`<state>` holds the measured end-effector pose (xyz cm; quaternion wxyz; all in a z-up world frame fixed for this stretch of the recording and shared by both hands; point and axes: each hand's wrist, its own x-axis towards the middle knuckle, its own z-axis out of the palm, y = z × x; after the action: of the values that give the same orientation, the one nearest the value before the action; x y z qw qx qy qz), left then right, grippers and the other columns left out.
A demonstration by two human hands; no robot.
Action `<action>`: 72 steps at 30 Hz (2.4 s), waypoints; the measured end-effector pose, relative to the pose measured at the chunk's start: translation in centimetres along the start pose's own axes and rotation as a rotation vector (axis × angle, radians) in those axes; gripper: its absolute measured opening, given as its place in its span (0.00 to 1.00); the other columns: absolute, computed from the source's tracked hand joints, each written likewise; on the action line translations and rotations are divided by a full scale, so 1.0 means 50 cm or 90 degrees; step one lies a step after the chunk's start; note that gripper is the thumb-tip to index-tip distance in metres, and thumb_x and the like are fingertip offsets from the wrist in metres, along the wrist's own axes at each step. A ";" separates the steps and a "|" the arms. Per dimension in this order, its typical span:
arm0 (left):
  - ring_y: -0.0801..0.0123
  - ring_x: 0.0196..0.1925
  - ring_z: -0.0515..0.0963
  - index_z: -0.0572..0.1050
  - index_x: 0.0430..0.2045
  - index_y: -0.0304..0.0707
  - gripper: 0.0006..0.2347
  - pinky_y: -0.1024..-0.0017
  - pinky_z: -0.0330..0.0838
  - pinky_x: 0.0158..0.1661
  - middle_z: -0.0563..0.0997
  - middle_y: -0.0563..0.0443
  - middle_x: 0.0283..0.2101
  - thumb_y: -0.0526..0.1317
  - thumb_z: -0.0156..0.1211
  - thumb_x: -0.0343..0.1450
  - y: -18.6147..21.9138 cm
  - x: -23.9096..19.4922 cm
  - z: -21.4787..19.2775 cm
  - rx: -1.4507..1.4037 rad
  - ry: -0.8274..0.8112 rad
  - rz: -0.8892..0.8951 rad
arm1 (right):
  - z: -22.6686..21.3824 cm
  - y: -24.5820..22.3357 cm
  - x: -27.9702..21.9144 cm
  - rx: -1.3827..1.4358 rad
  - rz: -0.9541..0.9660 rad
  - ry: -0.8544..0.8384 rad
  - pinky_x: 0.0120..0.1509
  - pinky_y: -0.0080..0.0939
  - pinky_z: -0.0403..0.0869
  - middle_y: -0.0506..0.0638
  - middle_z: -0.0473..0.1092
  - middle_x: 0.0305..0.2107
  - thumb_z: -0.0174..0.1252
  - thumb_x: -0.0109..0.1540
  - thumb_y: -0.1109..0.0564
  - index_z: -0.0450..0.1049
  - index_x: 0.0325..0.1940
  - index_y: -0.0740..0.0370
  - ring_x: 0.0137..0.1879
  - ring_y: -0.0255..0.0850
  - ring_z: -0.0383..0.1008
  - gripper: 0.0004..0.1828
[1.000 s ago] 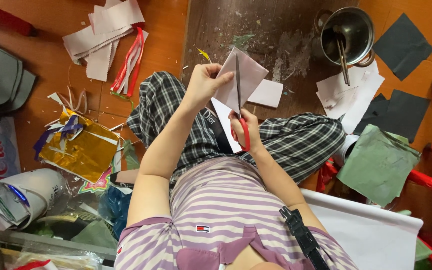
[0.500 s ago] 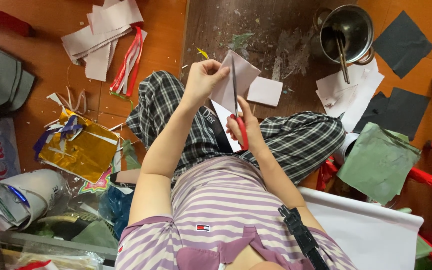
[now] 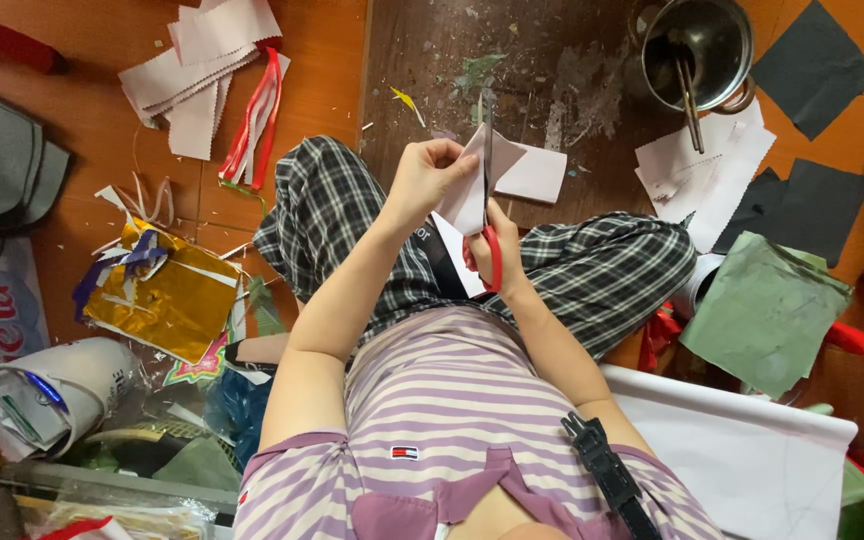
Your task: Folding and cutting pieces of white and red paper to create decorative items.
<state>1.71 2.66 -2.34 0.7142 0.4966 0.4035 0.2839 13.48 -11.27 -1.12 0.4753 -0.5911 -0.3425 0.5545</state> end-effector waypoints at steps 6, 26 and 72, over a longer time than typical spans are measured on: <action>0.80 0.31 0.79 0.80 0.33 0.27 0.06 0.78 0.76 0.33 0.84 0.52 0.31 0.35 0.65 0.73 0.028 0.029 -0.006 0.052 0.024 0.027 | -0.002 0.026 0.006 -0.016 0.033 0.015 0.22 0.34 0.67 0.48 0.68 0.17 0.53 0.68 0.62 0.67 0.48 0.68 0.19 0.33 0.68 0.07; 0.79 0.28 0.78 0.81 0.29 0.27 0.06 0.78 0.74 0.31 0.83 0.52 0.28 0.34 0.66 0.70 -0.094 0.062 -0.004 0.009 0.042 -0.075 | -0.034 0.141 0.122 0.011 -0.068 -0.010 0.49 0.34 0.72 0.52 0.73 0.43 0.54 0.69 0.62 0.67 0.64 0.68 0.45 0.35 0.71 0.19; 0.51 0.59 0.77 0.75 0.51 0.28 0.15 0.61 0.69 0.60 0.80 0.37 0.53 0.36 0.60 0.71 -0.294 0.275 -0.016 0.388 0.167 0.039 | -0.435 0.221 -0.090 0.485 0.119 0.067 0.17 0.32 0.57 0.46 0.66 0.22 0.54 0.70 0.56 0.70 0.55 0.64 0.18 0.32 0.58 0.12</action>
<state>8.14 9.06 -20.30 0.4658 0.6586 0.5433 0.2326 32.77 -22.90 -11.46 0.6251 -0.4284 -0.0320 0.6517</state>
